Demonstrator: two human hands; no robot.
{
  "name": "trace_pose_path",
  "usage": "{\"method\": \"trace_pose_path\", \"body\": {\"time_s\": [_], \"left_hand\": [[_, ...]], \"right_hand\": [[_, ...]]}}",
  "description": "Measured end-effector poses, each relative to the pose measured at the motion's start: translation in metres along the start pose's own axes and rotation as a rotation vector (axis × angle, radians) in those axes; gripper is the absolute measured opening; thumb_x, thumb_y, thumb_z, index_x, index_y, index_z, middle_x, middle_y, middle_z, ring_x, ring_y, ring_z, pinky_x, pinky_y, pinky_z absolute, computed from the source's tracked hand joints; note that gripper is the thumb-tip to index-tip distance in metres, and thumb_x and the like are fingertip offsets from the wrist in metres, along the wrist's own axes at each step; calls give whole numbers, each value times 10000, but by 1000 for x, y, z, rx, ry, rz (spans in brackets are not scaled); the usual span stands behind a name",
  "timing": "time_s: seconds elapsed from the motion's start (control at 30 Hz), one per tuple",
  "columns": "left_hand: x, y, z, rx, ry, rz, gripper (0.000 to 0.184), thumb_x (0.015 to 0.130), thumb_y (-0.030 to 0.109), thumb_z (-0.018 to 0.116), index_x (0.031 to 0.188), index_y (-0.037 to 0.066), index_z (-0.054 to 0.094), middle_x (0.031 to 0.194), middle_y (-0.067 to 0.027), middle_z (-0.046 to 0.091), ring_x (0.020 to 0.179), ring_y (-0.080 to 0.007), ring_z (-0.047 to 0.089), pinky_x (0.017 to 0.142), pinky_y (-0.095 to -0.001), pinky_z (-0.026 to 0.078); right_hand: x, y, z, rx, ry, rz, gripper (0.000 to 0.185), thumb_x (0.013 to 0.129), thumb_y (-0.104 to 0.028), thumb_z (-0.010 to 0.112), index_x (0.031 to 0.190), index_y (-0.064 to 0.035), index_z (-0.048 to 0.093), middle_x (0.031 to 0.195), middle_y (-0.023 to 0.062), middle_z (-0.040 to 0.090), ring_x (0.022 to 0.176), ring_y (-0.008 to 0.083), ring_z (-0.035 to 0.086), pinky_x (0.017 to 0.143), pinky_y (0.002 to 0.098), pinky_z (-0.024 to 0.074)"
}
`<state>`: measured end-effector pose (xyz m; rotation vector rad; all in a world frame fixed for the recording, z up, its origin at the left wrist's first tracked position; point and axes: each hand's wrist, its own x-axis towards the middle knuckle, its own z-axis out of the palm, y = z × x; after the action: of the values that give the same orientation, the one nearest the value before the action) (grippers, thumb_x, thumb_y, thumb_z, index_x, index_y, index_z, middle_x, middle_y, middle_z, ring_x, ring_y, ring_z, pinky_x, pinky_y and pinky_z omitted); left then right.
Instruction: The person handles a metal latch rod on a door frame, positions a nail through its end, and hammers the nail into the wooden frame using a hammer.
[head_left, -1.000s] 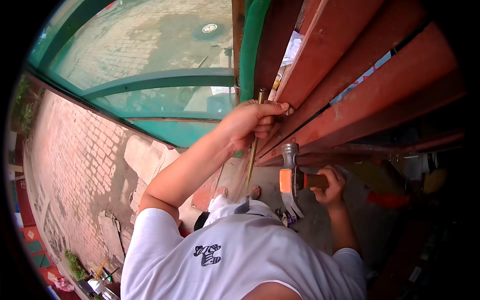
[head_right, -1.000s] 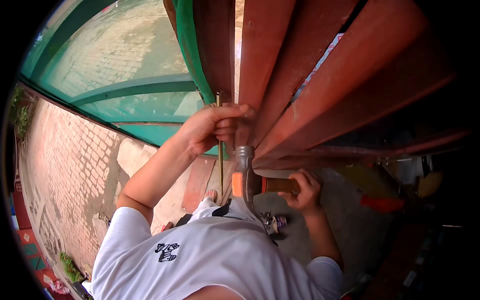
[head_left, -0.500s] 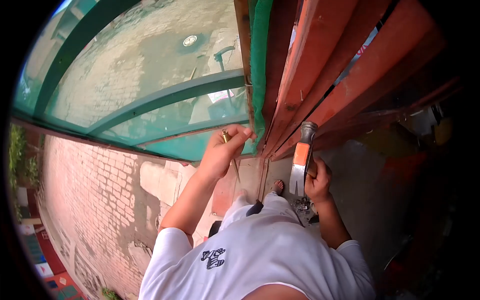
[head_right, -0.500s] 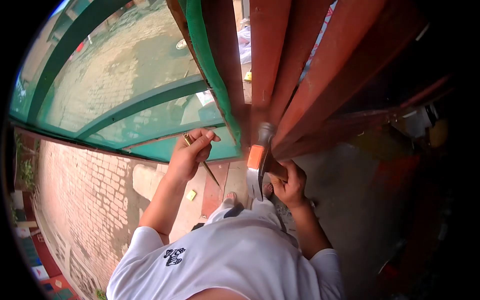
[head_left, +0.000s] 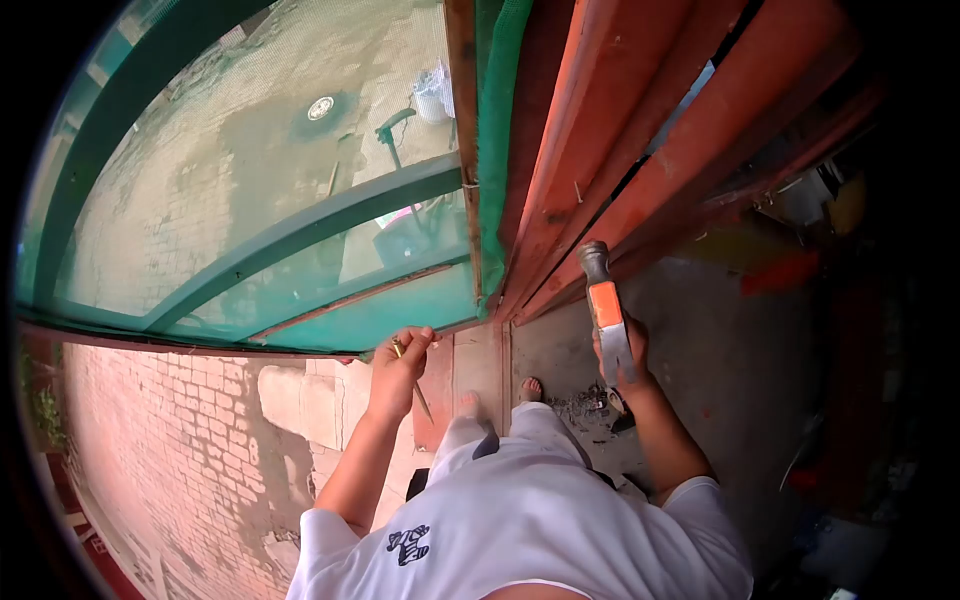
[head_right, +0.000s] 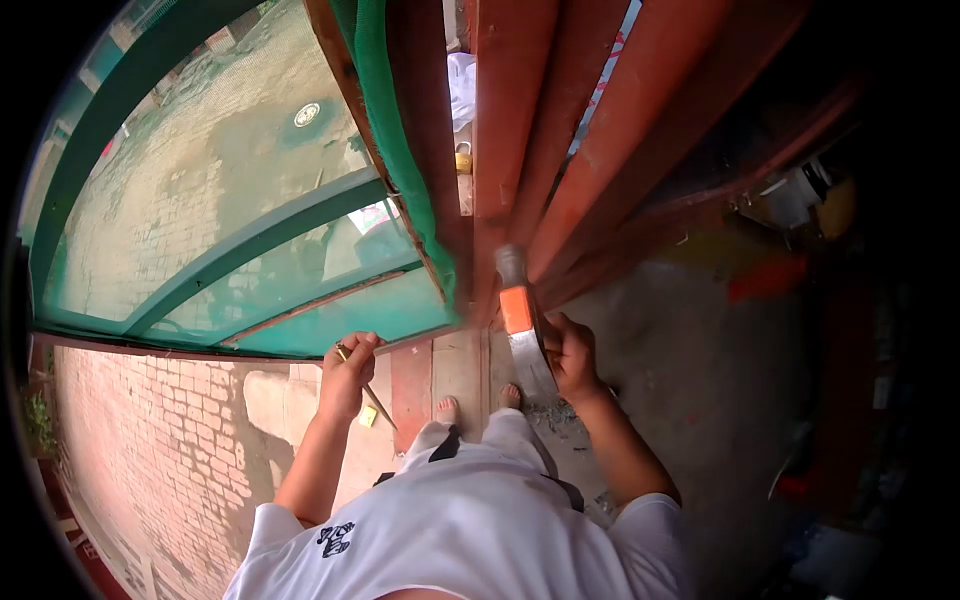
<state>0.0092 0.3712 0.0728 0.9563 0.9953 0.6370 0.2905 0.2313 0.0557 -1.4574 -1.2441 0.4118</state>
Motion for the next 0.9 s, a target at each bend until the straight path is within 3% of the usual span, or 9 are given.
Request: {"method": "trace_pose_path", "body": {"time_s": [0.03, 0.13, 0.23, 0.4, 0.57, 0.67, 0.7, 0.9], "left_hand": [[-2, 4, 7, 26, 32, 26, 203, 920, 209, 571, 824, 42, 634, 552, 98, 361, 474, -17, 257, 442, -217, 176], [-8, -3, 22, 192, 154, 90, 209, 912, 210, 584, 830, 33, 660, 592, 85, 418, 543, -22, 309, 487, -216, 229], [-13, -32, 36, 254, 227, 117, 197, 917, 191, 565, 834, 29, 640, 540, 99, 360, 482, -9, 266, 447, -208, 184], [-27, -83, 34, 169, 264, -65, 196, 905, 195, 591, 846, 21, 661, 590, 85, 435, 541, -14, 327, 486, -206, 249], [-24, -128, 14, 134, 217, -201, 202, 899, 202, 591, 844, 23, 668, 569, 77, 429, 521, -17, 341, 468, -205, 247], [-20, -152, -1, 164, 150, -215, 201, 895, 198, 597, 861, 15, 673, 594, 69, 447, 543, -23, 360, 488, -208, 279], [-20, -158, -5, 219, 135, -159, 236, 909, 231, 577, 846, 14, 644, 547, 71, 396, 476, -30, 309, 445, -213, 232], [-23, -195, -52, 293, 104, -147, 216, 900, 203, 591, 826, 10, 656, 592, 57, 455, 531, -30, 354, 486, -204, 272]], "right_hand": [[-4, 15, 13, 17, 25, -56, 231, 854, -238, 583, 757, -54, 481, 638, 20, 456, 513, 115, 395, 464, 260, 320], [5, 17, 36, 95, -11, -131, 350, 897, -364, 535, 770, -48, 456, 685, 43, 457, 591, 135, 433, 542, 253, 340], [23, 29, 47, 85, 7, -223, 419, 900, -451, 504, 778, -55, 442, 675, 41, 443, 586, 141, 427, 546, 260, 341], [31, 50, 59, 316, -19, -229, 507, 875, -548, 482, 754, -61, 415, 655, 35, 431, 563, 134, 413, 525, 258, 319], [38, 48, 80, 263, 99, -269, 544, 859, -587, 473, 767, -56, 403, 649, 29, 416, 549, 122, 404, 505, 254, 310], [32, 56, 100, 287, 190, -142, 559, 873, -603, 441, 794, -50, 399, 655, 30, 418, 543, 110, 415, 482, 242, 313], [27, 60, 107, 300, 234, -81, 565, 877, -607, 430, 800, -49, 399, 657, 30, 420, 542, 107, 420, 476, 238, 313], [36, 33, 115, 302, 292, -166, 579, 889, -609, 413, 833, -33, 391, 643, 35, 427, 521, 98, 399, 478, 234, 370]]}}
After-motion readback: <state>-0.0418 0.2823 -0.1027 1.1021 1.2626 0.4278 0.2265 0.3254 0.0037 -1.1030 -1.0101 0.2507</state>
